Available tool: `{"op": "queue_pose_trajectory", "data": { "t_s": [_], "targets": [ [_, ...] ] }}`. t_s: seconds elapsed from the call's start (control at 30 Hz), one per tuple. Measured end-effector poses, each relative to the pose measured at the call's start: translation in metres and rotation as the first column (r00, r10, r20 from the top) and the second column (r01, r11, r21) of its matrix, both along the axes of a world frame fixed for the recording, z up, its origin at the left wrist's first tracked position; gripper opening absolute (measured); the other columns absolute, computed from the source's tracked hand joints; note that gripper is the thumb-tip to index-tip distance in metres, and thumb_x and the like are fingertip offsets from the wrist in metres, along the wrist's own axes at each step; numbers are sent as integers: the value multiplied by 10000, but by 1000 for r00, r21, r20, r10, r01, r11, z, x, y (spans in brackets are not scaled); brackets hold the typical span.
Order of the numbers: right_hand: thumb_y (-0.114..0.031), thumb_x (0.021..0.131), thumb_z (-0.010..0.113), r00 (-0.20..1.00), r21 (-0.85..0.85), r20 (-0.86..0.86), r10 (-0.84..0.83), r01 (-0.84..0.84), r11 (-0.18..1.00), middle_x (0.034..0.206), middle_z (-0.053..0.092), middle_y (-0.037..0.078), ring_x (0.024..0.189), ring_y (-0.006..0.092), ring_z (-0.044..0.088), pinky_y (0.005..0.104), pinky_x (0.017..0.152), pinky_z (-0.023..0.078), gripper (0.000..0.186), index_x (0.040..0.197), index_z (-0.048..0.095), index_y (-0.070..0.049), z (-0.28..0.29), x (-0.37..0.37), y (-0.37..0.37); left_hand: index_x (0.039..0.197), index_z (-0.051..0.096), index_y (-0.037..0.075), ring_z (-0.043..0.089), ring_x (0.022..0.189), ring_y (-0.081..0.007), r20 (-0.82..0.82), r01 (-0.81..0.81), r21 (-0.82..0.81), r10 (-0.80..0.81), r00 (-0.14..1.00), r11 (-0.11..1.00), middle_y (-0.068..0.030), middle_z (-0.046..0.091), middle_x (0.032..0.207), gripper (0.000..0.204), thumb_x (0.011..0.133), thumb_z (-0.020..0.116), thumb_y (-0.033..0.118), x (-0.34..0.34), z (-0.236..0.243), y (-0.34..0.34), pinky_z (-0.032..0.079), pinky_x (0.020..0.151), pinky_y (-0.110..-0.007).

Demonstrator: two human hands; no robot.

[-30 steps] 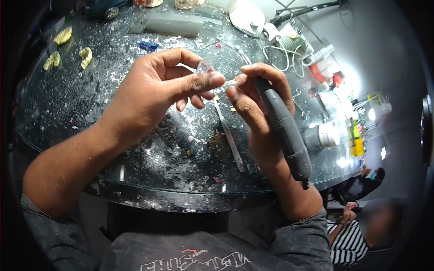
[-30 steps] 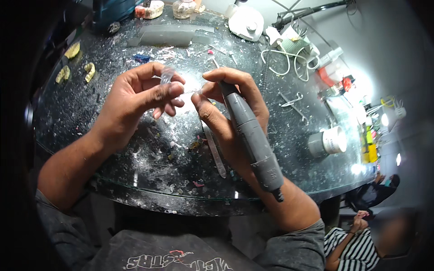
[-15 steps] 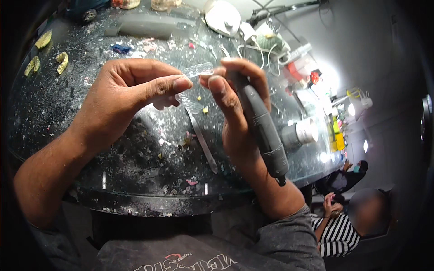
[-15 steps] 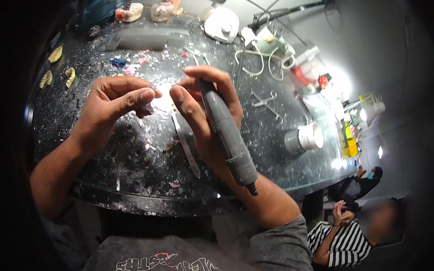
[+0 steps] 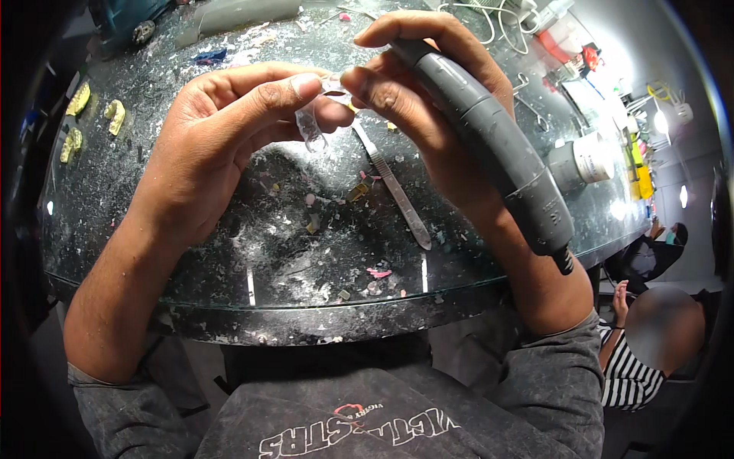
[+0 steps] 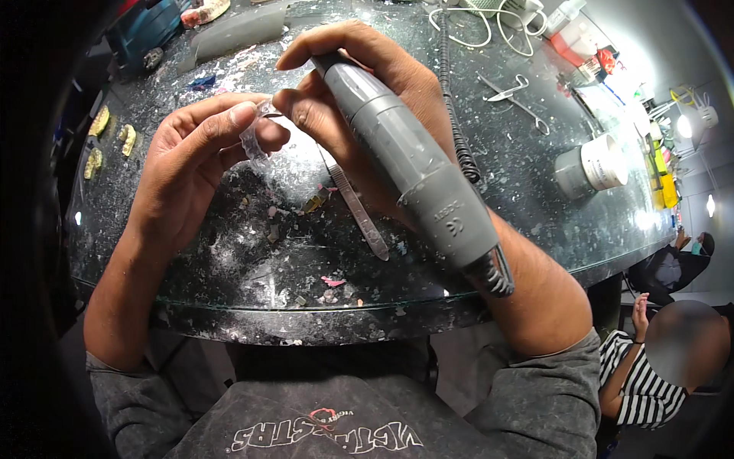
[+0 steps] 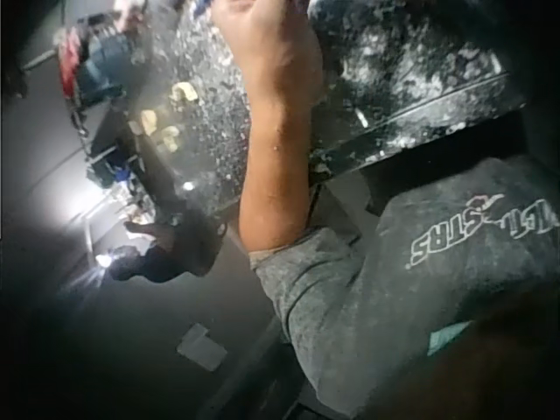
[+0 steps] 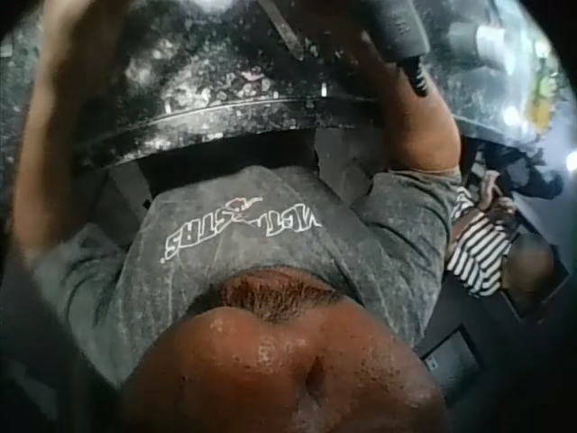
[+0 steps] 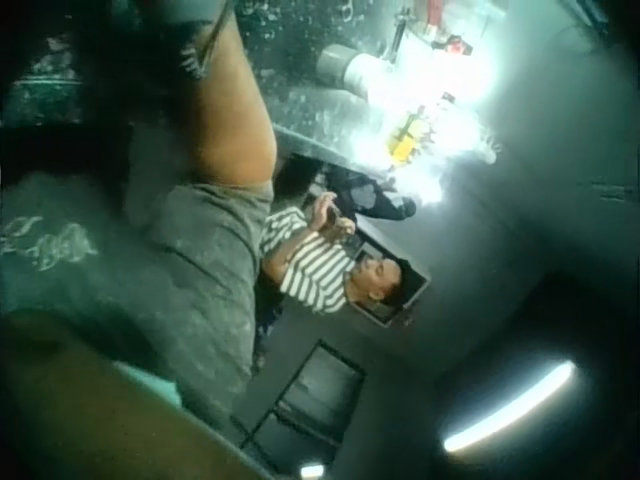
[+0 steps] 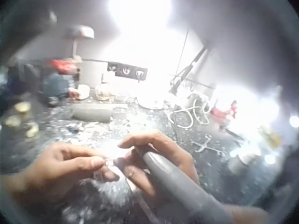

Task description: The person trims and shapes a clear dental retainer using a rotary hand tool, rotating and holding the retainer by hand to grind its edges.

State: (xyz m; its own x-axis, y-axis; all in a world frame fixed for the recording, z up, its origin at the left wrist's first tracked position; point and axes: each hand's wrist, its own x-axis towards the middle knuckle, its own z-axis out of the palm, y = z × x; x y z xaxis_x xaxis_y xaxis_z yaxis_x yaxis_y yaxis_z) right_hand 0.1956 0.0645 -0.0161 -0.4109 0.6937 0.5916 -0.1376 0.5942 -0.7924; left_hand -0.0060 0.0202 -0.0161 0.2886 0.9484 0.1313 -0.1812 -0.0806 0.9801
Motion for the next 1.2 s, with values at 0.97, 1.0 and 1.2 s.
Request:
{"op": "queue_pose_trajectory", "data": {
  "t_s": [0.97,1.0,1.2],
  "targets": [
    [24,801,715,987,76,-153,-58,70,995,848,635,45,751,99,621,226,687,508,272,1051,609,5,2,-4,-20,1255,526,-92,640,824,-106,7,-9,110,8,1000,994,-104,662,987,449,922,573,207,0,5,-1,490,784,-228],
    [25,801,715,987,82,-150,-61,74,994,848,635,45,749,99,620,226,686,507,272,1051,610,6,2,-3,-18,1260,519,-95,643,825,-111,15,-23,113,21,1000,993,-105,664,978,461,920,574,212,1,7,-1,495,786,-234],
    [28,802,709,988,127,-130,-88,104,986,847,637,45,738,98,615,227,679,503,272,1056,613,10,4,-1,-15,1299,471,-111,651,838,-137,16,-10,118,9,1000,993,-135,664,965,515,914,562,219,-1,8,-2,506,786,-250]
  ]
}}
